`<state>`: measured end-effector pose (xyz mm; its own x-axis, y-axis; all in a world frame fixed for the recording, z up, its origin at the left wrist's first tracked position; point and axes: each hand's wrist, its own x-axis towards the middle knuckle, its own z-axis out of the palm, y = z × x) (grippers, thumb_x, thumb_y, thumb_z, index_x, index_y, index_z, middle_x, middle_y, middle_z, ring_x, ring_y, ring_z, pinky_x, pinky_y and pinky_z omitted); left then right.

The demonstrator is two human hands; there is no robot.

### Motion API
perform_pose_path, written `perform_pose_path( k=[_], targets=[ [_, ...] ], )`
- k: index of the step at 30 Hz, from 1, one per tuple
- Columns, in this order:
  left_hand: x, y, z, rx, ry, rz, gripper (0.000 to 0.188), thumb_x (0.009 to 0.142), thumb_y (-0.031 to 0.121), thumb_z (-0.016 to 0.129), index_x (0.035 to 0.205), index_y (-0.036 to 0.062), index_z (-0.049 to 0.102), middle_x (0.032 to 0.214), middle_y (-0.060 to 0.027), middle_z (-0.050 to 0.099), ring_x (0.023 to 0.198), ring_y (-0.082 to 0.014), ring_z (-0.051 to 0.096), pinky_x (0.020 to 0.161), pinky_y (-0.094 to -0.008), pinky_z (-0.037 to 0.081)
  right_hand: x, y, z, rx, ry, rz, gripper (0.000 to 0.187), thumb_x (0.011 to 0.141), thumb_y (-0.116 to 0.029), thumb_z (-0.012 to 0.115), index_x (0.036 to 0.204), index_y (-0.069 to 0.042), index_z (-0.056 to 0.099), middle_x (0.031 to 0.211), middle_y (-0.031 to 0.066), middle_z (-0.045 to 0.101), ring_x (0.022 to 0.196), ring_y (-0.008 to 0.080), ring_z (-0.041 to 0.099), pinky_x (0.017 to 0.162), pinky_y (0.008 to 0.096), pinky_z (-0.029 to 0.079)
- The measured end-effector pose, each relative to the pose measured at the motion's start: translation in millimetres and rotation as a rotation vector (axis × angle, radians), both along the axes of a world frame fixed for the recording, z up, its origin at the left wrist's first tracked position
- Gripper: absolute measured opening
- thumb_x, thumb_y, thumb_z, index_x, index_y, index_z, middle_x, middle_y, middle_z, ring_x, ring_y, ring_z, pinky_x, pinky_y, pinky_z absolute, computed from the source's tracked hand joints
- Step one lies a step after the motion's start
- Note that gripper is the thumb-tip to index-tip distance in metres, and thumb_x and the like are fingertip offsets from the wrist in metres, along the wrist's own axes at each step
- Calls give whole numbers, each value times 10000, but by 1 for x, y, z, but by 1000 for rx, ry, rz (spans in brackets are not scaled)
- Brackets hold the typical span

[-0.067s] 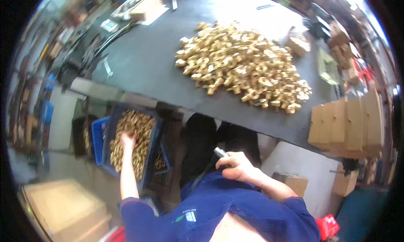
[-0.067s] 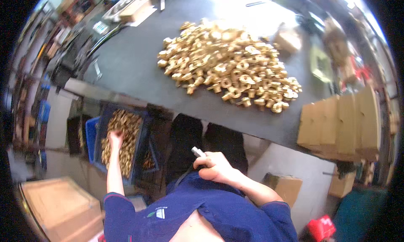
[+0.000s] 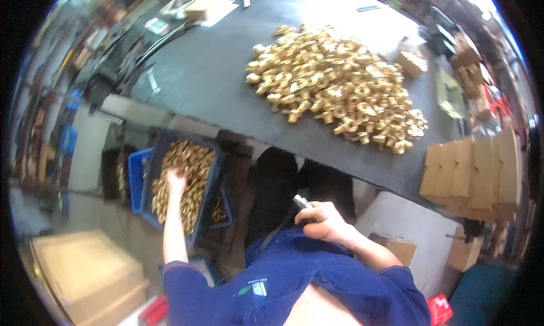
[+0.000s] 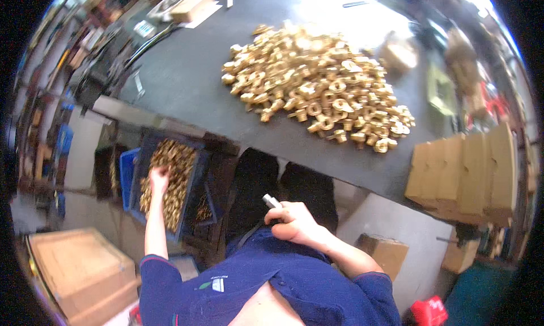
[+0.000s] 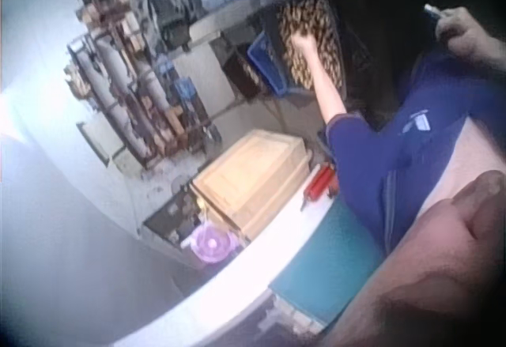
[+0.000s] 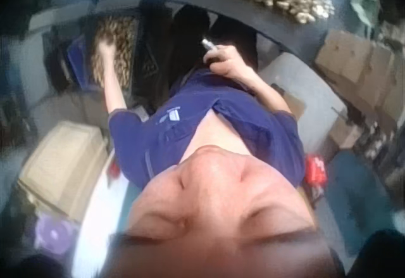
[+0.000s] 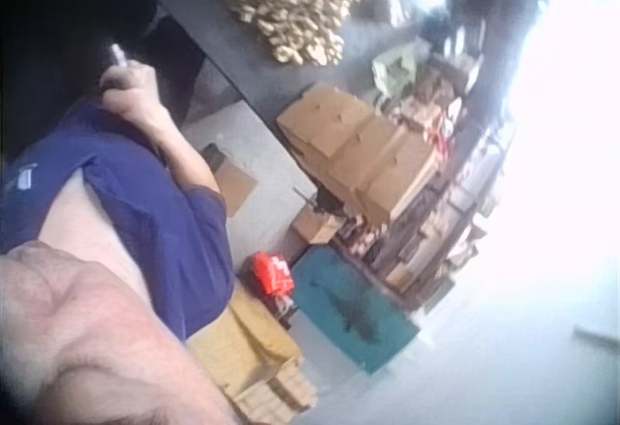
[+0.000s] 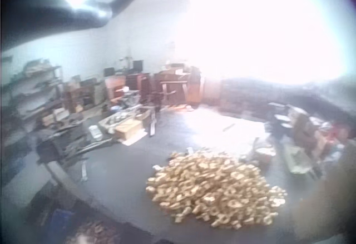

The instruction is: The person repeatedly picks brass fittings from a blue bin, inserts a metal rod into each fitting, and places the assembled unit on the table. The process is continuous and repetitive throughout the clip.

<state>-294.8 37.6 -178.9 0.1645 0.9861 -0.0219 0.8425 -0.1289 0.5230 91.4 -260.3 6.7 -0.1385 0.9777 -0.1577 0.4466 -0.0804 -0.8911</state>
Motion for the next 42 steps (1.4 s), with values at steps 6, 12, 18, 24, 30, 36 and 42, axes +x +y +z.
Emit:
perform_pose_path(
  k=[6, 12, 18, 24, 30, 36, 42],
  targets=[
    [111, -81, 123, -700, -1098, -145, 209, 863, 157, 551, 971, -19, 585, 886, -134, 641, 747, -209, 637, 724, -335, 518, -13, 13, -4, 29, 27, 80, 206, 591, -198, 575, 773, -112, 617, 675, 145, 510, 644, 311, 527, 565, 382, 407],
    [192, -150, 161, -940, -1026, -411, 125, 844, 64, 572, 914, -34, 606, 822, -87, 634, 678, -135, 597, 645, -259, 496, -12, 17, -2, 68, -17, 72, 185, 598, -188, 574, 763, -114, 614, 688, 137, 514, 642, 302, 534, 568, 374, 418],
    [216, -162, 173, -858, -878, -507, 100, 833, 54, 585, 893, -25, 597, 805, -56, 624, 680, -99, 582, 641, -222, 478, -4, 6, 3, 95, -98, 13, 162, 597, -133, 571, 749, -95, 610, 665, 123, 513, 588, 281, 522, 536, 354, 412],
    [222, -164, 177, -841, -881, -559, 100, 822, 30, 583, 904, -25, 596, 818, -44, 624, 716, -89, 584, 669, -220, 478, -3, 5, -12, -25, 431, -62, 129, 596, -81, 518, 681, -59, 613, 590, 66, 539, 567, 138, 519, 528, 275, 404],
    [238, -165, 186, -809, -810, -671, 144, 804, -19, 576, 945, -22, 604, 861, -59, 636, 808, -109, 595, 762, -250, 484, 2, 1, -20, -97, 660, -162, 172, 609, 15, 453, 652, -29, 613, 601, -6, 558, 583, 80, 494, 545, 237, 383],
    [260, -149, 189, -678, -814, -721, 110, 795, -40, 566, 882, -28, 632, 841, -85, 648, 787, -141, 618, 751, -280, 503, 17, -11, -27, -343, 1564, -253, 57, 676, 4, 492, 629, 15, 523, 481, 13, 359, 397, 68, 295, 338, 218, 194],
    [345, -76, 213, -1, -522, -851, 89, 761, 43, 616, 835, -7, 611, 742, -100, 629, 655, -155, 599, 621, -268, 455, 36, -32, -41, -220, 1289, -392, 133, 609, 51, 436, 659, 25, 557, 493, 19, 428, 371, 68, 322, 345, 222, 210]
  ],
)
